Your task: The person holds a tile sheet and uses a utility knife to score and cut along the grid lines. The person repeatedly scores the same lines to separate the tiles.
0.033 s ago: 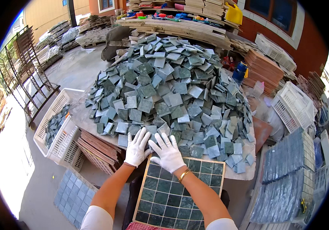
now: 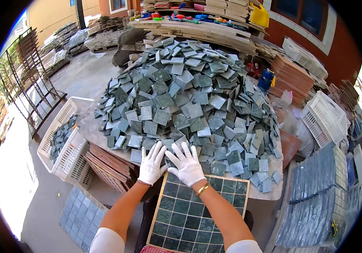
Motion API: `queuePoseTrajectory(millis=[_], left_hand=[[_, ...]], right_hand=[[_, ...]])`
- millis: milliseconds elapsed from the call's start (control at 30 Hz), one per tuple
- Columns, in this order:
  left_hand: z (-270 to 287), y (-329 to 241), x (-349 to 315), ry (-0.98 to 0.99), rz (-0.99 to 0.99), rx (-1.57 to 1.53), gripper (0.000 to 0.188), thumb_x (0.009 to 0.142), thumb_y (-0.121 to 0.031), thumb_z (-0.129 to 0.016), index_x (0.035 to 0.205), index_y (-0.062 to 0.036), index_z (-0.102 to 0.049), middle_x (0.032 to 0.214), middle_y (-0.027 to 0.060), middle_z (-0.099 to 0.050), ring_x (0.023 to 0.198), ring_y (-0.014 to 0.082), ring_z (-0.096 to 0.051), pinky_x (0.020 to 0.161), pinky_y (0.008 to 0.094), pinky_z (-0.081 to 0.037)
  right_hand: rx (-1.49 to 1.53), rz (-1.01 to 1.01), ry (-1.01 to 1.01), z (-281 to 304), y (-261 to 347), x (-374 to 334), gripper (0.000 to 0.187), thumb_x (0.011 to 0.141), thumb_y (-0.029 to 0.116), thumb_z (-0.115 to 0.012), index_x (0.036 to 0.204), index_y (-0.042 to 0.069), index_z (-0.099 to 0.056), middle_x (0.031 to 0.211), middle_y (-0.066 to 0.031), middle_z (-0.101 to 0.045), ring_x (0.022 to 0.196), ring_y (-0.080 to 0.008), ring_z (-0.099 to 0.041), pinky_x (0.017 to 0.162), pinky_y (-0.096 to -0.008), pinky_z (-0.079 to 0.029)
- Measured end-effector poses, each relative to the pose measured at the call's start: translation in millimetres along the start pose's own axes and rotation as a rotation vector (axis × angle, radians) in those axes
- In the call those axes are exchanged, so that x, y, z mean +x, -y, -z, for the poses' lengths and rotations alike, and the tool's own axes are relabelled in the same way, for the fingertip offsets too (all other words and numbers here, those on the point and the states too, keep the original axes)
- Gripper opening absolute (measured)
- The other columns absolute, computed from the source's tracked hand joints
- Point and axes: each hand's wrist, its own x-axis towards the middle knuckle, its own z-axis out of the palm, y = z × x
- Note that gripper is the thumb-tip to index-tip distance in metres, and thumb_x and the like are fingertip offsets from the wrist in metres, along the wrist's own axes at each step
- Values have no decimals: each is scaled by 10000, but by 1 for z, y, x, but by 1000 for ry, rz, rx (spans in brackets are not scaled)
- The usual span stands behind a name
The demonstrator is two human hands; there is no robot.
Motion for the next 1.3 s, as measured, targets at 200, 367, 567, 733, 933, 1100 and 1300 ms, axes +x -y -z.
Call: queuePoseTrajectory(millis=[200,367,567,733,933,1100,1300], left_hand=[[-10,-3,15,-69,63,32,785,750,-283,-710,1441,-167,-355,1508,48,-336,1329,216,-388,1107,615,-160],[-12,-6,17,11,103,14,805,777,-314,-694,1466,-157,-307,1518,67,-311,1378,234,-322,1093,640,-174],[5,-6,21,160,69,-55,771,758,-155,-635,1456,-123,-309,1499,115,-326,1374,291,-314,1063,626,-253],[14,2,15,174,10,-153,707,783,-130,-597,1438,-97,-334,1472,147,-360,1353,336,-326,1062,556,-297],[21,-11,8,180,-2,-134,670,764,-48,-521,1412,-23,-351,1441,199,-385,1343,362,-335,1084,452,-293],[21,-43,-11,1,116,-1,656,791,-51,-532,1419,-32,-340,1464,173,-364,1354,356,-328,1100,507,-256],[45,-112,-68,393,-248,-83,699,850,-363,-615,1401,-8,-373,1466,197,-354,1364,363,-318,1106,538,-222]], right_hand=[[60,60,27,-2,-30,28,702,763,487,-664,1389,264,-437,1503,-133,-314,1405,-364,-237,1149,-479,-185],[-8,25,-11,11,-28,30,663,789,441,-665,1381,232,-451,1482,-155,-339,1388,-350,-271,1124,-486,-236],[226,218,8,3,37,-41,704,860,460,-591,1391,42,-394,1416,-179,-419,1349,-319,-355,1123,-438,-262],[-10,-24,187,19,21,-104,699,895,550,-483,1395,66,-412,1452,-147,-397,1364,-308,-326,1133,-455,-217],[-91,-335,141,60,-46,-197,726,868,529,-545,1383,35,-410,1455,-185,-376,1373,-339,-305,1127,-475,-218],[-54,-653,87,64,-41,-269,808,878,511,-550,1451,9,-280,1502,-229,-281,1388,-405,-260,1126,-515,-204],[130,-759,-23,59,22,-326,775,876,409,-594,1439,-20,-279,1430,-253,-373,1338,-453,-316,1103,-529,-240]])
